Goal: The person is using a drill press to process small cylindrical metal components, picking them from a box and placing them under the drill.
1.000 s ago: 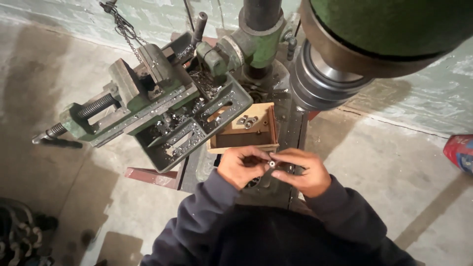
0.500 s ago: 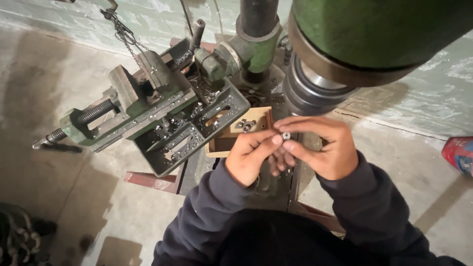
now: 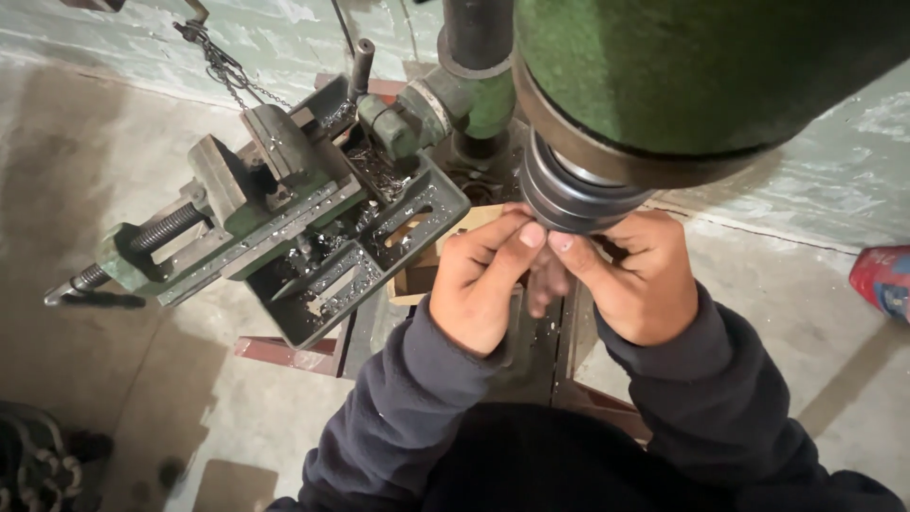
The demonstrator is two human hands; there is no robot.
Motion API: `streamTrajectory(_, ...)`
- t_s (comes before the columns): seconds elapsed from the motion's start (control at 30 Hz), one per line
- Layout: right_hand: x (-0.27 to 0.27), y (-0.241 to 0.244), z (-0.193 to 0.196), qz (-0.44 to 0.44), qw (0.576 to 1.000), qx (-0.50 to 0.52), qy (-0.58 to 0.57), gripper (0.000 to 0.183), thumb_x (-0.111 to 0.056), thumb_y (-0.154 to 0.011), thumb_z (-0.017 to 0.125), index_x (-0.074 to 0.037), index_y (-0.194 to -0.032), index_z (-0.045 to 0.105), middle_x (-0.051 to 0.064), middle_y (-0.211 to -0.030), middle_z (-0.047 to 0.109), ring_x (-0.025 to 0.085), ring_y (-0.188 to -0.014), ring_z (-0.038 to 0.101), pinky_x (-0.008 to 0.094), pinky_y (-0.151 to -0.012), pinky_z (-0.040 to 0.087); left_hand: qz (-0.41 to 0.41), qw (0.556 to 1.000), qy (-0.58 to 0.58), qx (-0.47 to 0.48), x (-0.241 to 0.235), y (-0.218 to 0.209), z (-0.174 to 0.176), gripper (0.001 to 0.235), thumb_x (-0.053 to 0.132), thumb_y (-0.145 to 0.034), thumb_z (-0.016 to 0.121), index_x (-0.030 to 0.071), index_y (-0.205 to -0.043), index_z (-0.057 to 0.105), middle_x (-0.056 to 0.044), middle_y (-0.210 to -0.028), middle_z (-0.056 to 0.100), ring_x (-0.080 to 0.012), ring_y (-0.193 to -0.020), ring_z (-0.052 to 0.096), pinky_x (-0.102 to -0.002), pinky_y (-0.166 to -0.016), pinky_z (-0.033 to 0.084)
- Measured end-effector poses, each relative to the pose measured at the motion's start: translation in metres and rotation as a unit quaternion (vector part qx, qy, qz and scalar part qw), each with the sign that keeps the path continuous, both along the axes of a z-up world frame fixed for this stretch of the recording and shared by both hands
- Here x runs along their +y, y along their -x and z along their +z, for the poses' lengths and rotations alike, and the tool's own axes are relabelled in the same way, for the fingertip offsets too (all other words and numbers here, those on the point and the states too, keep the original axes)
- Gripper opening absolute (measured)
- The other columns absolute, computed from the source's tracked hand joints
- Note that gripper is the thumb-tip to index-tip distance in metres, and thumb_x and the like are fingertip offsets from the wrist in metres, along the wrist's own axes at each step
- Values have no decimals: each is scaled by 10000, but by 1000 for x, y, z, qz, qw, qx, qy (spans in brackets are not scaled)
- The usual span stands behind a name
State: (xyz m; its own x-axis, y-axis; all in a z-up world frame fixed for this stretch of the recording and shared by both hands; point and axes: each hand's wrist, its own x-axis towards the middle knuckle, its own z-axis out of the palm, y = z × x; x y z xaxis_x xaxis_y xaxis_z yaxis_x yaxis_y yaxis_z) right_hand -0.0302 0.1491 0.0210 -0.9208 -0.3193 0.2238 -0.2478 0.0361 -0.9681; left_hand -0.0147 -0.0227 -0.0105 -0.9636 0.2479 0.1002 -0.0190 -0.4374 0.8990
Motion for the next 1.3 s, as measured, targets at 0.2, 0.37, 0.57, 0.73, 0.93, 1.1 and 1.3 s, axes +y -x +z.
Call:
streamTrajectory(0.2,-2,0,9,19,1000,16,6,183,-39,-1046,584,82,-1133,691,108,-888,759,161,-761,757,269,-672,612,28,999,2,19,3,-2,7,278,172,-1121,506,-62,-1052,640,0,-747,536,-77,-679,467,-241,-641,390)
streamTrajectory(0.37,-5,-3,10,9,1000,6,9,202,-6,-1030,579,97,-1164,689,116,-877,754,162,-723,749,272,-659,598,20,1000,6,23,2,-5,4,296,175,-1145,504,-64,-1027,633,-7,-736,543,-82,-687,467,-243,-642,384)
streamTrajectory(0.57,-3,-3,9,4,1000,26,-5,181,4,-1043,571,98,-1137,693,117,-852,752,159,-716,724,280,-651,592,25,998,-52,-16,12,-7,6,281,177,-1133,494,-60,-1063,629,-15,-722,536,-79,-609,456,-232,-545,351)
streamTrajectory(0.73,-1,-2,9,18,1000,11,14,188,6,-1053,554,106,-1145,685,116,-847,741,161,-706,715,284,-629,585,32,995,-87,-47,16,-11,15,270,165,-1095,490,-49,-1150,644,-12,-688,525,-71,-559,440,-225,-494,342)
streamTrajectory(0.93,-1,-1,9,30,998,-17,48,209,-8,-1050,550,113,-1172,669,127,-906,724,170,-700,722,292,-604,597,50,994,-88,-48,19,-13,9,280,166,-1115,503,-62,-1027,640,-32,-711,552,-83,-569,470,-234,-491,370)
streamTrajectory(1.1,-2,-2,12,40,996,-48,66,211,-27,-1053,559,108,-1164,678,128,-865,719,172,-668,708,310,-555,609,62,994,-76,-38,21,-15,14,304,179,-1119,498,-60,-993,638,-36,-714,556,-84,-569,481,-233,-498,383)
streamTrajectory(1.3,1,1,8,46,998,-14,51,218,-12,-1050,550,114,-1178,673,132,-912,743,177,-661,724,287,-578,586,72,995,-63,-20,21,-17,17,321,165,-1129,487,-62,-939,612,-52,-732,570,-93,-580,486,-239,-513,391)
